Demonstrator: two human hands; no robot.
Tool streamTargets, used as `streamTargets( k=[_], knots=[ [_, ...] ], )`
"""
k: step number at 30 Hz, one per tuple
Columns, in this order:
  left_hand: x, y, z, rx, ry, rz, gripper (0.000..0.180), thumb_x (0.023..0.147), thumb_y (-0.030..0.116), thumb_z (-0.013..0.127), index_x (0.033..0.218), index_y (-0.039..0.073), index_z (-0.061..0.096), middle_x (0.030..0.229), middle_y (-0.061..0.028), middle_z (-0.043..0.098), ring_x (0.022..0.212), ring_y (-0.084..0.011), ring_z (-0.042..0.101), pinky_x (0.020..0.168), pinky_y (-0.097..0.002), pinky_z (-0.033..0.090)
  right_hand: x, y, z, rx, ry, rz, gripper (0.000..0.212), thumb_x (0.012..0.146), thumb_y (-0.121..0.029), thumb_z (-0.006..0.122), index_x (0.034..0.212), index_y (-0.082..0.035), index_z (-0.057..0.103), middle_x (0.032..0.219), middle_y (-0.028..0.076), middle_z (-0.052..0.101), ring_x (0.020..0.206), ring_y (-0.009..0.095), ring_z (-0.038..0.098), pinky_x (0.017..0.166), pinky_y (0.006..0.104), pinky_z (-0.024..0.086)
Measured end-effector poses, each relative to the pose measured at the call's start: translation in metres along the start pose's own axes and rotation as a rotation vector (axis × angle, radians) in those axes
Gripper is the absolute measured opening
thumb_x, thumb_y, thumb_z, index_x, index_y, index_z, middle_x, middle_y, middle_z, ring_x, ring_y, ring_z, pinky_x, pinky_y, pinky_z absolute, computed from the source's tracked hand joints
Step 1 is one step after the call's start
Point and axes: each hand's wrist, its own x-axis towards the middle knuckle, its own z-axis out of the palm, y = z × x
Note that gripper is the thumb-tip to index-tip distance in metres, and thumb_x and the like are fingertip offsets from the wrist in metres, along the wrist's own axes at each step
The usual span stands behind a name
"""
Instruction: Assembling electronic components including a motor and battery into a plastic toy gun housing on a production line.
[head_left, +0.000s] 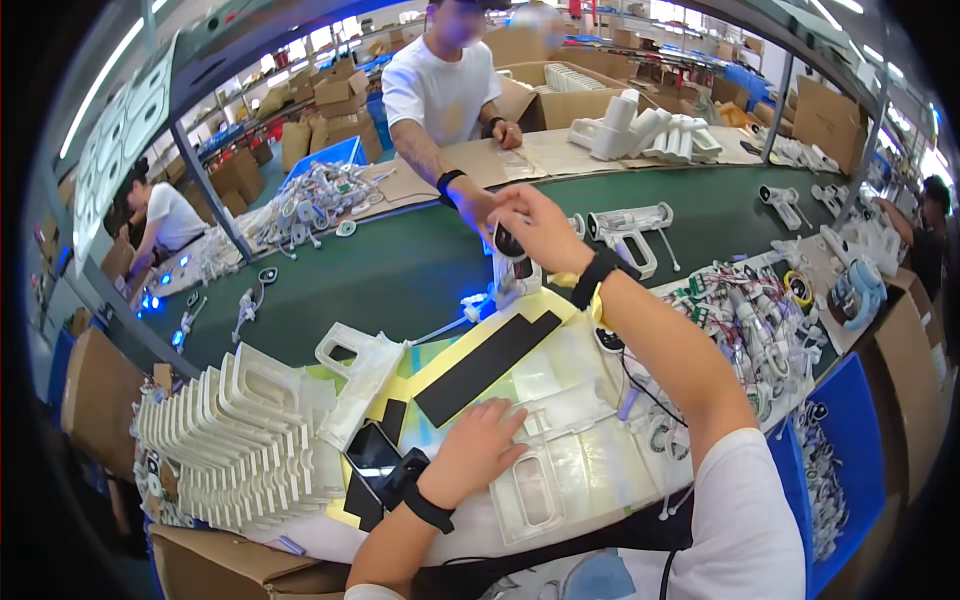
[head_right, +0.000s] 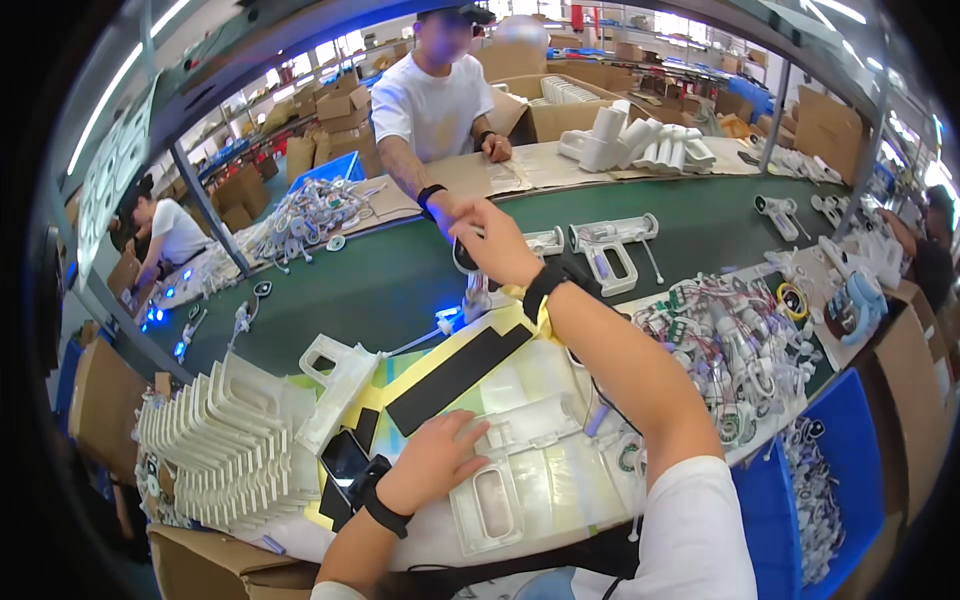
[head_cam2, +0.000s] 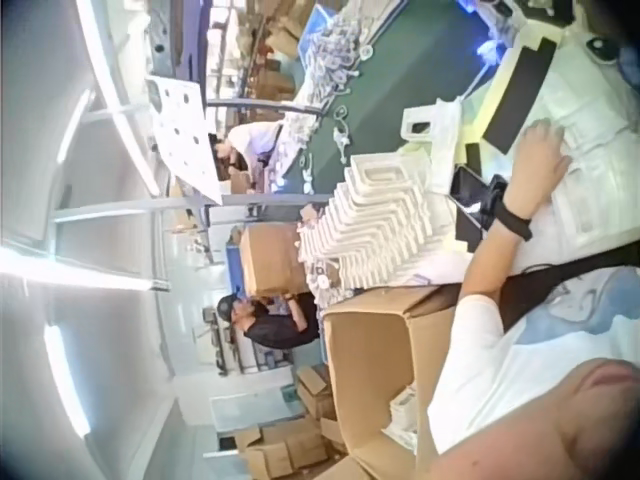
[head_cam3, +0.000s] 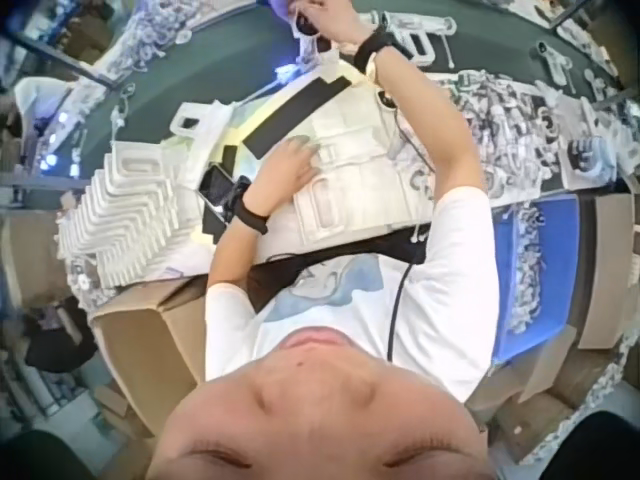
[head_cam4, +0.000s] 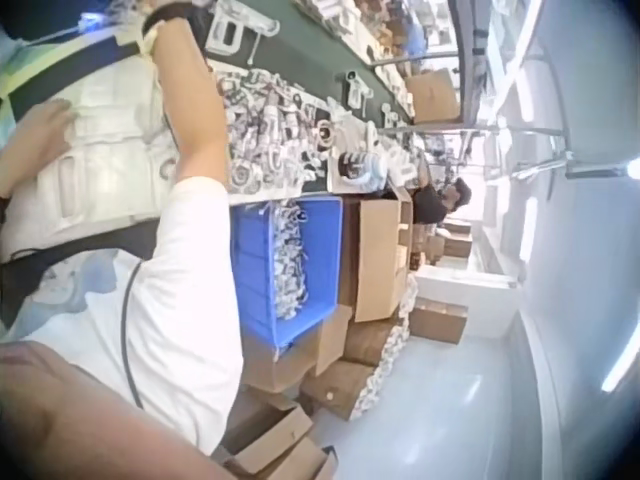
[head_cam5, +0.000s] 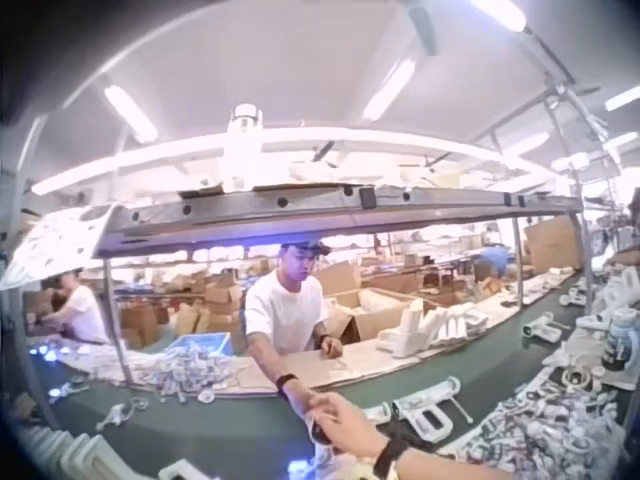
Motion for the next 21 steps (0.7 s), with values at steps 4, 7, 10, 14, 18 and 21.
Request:
streamTargets(
  k=[4, 7, 10, 14, 18, 21],
  knots=[
    [0.002, 0.003, -0.026, -0.145, 0.073, -0.031, 0.057, 0.081, 0.022, 0.070, 0.131, 0.004, 0.048, 0.125, -0.0178, 0.052, 0.106, -0.0331, 0.058, 0.089, -0.0411, 0.049, -0.053, 0.007, 0.010, 0.185, 0.017, -0.037, 0.016, 0.092, -0.004, 0.050, 0.107, 0.000, 0.056, 0.091, 0.009, 0.067, 0.089, 0.015, 0.063, 0.080, 0.0279, 0.048],
    [0.018, 0.016, -0.038, -0.496, 0.244, -0.342, 0.075, 0.079, 0.012, 0.073, 0.142, 0.001, 0.033, 0.128, -0.0186, 0.050, 0.101, -0.0287, 0.061, 0.081, -0.0358, 0.054, -0.103, 0.003, 0.029, 0.236, 0.049, 0.065, 0.015, 0.095, -0.005, 0.050, 0.107, -0.002, 0.057, 0.097, 0.005, 0.064, 0.089, 0.010, 0.058, 0.079, 0.0249, 0.047],
    [0.027, 0.008, -0.040, -0.541, 0.311, -0.434, 0.090, 0.076, 0.006, 0.074, 0.147, 0.000, 0.019, 0.128, -0.0191, 0.049, 0.099, -0.0243, 0.062, 0.078, -0.0304, 0.055, -0.139, -0.018, 0.071, 0.210, -0.023, 0.175, 0.017, 0.096, -0.011, 0.051, 0.109, -0.002, 0.057, 0.096, 0.007, 0.064, 0.088, 0.013, 0.060, 0.079, 0.0284, 0.049],
    [0.014, -0.009, -0.035, -0.464, 0.439, -0.471, 0.074, 0.072, 0.007, 0.075, 0.137, 0.002, 0.039, 0.115, -0.0155, 0.057, 0.094, -0.0222, 0.062, 0.075, -0.0299, 0.054, -0.159, -0.037, 0.084, 0.474, -0.311, 0.223, 0.041, 0.095, -0.011, 0.049, 0.133, 0.000, 0.041, 0.119, 0.015, 0.059, 0.105, 0.022, 0.060, 0.093, 0.0331, 0.046],
    [-0.004, -0.037, -0.041, -0.294, 0.454, -0.525, 0.047, 0.070, 0.009, 0.074, 0.114, 0.003, 0.057, 0.098, -0.0094, 0.060, 0.083, -0.0195, 0.060, 0.069, -0.0302, 0.051, -0.164, -0.003, 0.080, 0.204, -0.479, 0.002, 0.065, 0.085, -0.011, 0.057, 0.140, 0.004, 0.027, 0.133, 0.024, 0.043, 0.124, 0.033, 0.045, 0.106, 0.0393, 0.036],
    [0.024, -0.020, -0.064, -0.449, 0.445, -0.561, 0.043, 0.073, 0.006, 0.071, 0.113, 0.004, 0.056, 0.096, -0.0064, 0.058, 0.082, -0.0130, 0.058, 0.071, -0.0264, 0.050, -0.165, 0.013, 0.096, -0.189, -0.213, -0.191, 0.086, 0.071, -0.014, 0.072, 0.141, 0.000, 0.024, 0.136, 0.029, 0.034, 0.127, 0.046, 0.034, 0.107, 0.0477, 0.032]
  ],
)
